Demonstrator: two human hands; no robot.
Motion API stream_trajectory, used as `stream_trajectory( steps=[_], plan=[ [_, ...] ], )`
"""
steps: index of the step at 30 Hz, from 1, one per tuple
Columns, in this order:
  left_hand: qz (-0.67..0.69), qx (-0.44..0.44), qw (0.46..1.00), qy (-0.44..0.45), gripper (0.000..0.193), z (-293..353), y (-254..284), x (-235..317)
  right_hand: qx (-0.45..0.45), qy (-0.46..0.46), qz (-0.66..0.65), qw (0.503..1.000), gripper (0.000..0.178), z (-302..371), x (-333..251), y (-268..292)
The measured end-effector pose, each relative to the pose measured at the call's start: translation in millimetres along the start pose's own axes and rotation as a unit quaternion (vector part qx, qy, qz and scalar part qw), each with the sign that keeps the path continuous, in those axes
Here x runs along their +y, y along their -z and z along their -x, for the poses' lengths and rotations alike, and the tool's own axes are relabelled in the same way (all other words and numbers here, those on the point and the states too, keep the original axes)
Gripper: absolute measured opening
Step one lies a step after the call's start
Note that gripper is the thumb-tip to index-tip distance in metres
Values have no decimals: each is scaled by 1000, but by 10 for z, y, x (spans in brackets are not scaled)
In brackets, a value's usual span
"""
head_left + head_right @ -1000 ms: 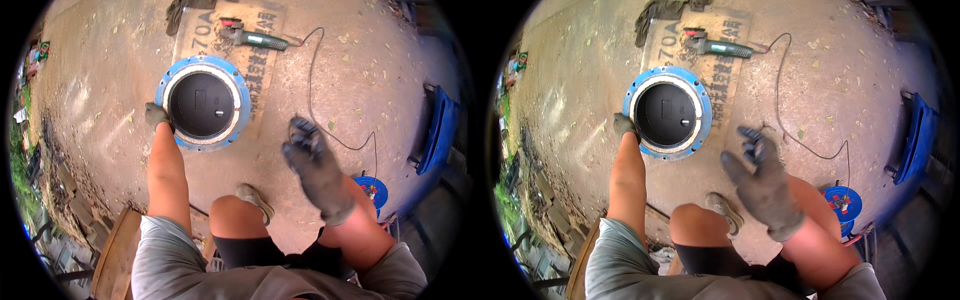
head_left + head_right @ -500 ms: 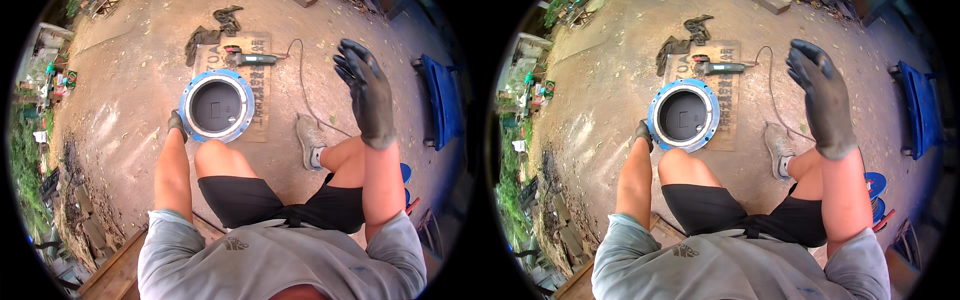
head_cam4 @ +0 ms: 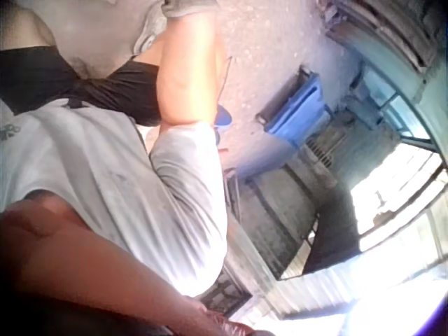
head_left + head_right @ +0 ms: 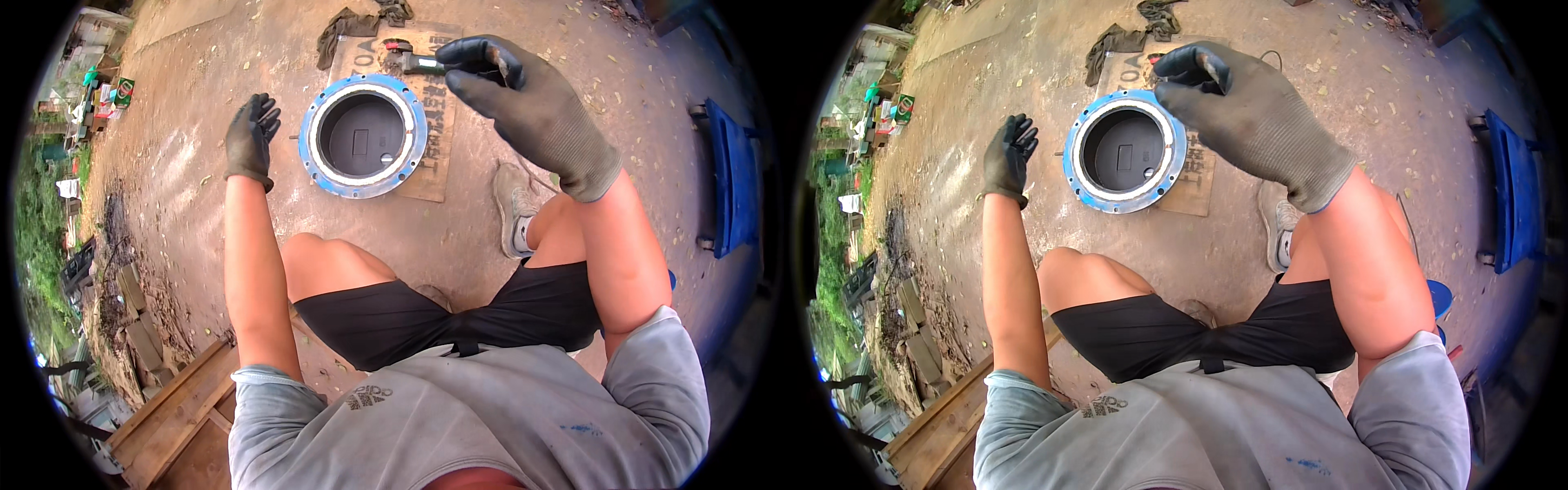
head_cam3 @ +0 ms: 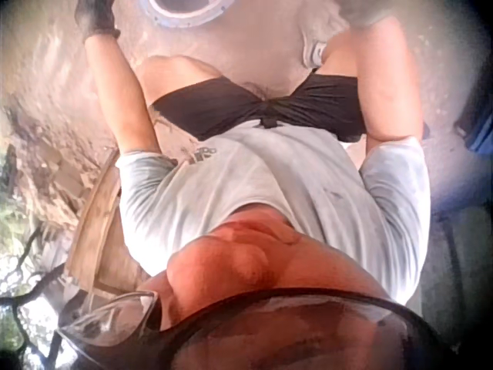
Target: The person cleans the interior of a large blue-rimmed metal flange by hand, then moves it outside and uses a power tool to grind or polish the inner surface. The person also wipes the part with a cloth during the process.
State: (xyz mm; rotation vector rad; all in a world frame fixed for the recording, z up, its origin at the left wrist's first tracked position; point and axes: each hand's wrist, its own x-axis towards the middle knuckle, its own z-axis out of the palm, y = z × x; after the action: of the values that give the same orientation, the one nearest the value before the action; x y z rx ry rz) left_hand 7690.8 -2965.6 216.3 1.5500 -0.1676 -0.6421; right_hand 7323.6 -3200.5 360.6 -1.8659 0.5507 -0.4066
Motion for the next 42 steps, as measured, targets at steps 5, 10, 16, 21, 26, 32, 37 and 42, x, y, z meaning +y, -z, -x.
stream_trajectory(
  steps=[5, 10, 16, 21, 26, 32, 37, 42],
  plan=[
    [143, 22, 987, -65, 47, 512, -49, 446, -19, 21, -3, 1000, 53, -30, -60, -149],
    [413, 5, 910, -19, 48, 1099, -282, 335, -23, -6, 61, 998, 69, -73, -6, -355],
    [354, 55, 932, 62, 50, 1083, -229, -229, -39, -10, 87, 995, 64, -75, 91, -485],
    [339, 67, 938, 6, 49, 969, 7, -189, -82, -9, 135, 987, 50, 0, 90, -589],
    [346, 73, 935, 23, 47, 922, 114, -271, -125, -28, 147, 981, 46, 119, 10, -647],
    [355, 77, 931, 27, 47, 826, 48, -236, -217, -11, 263, 940, 50, 186, 30, -656],
    [365, 86, 927, 32, 47, 708, -20, -296, -205, -14, 259, 944, 49, 229, 47, -672],
    [374, 105, 921, 29, 45, 600, -23, -352, -166, -4, 215, 963, 60, 32, -5, -588]
  ],
)
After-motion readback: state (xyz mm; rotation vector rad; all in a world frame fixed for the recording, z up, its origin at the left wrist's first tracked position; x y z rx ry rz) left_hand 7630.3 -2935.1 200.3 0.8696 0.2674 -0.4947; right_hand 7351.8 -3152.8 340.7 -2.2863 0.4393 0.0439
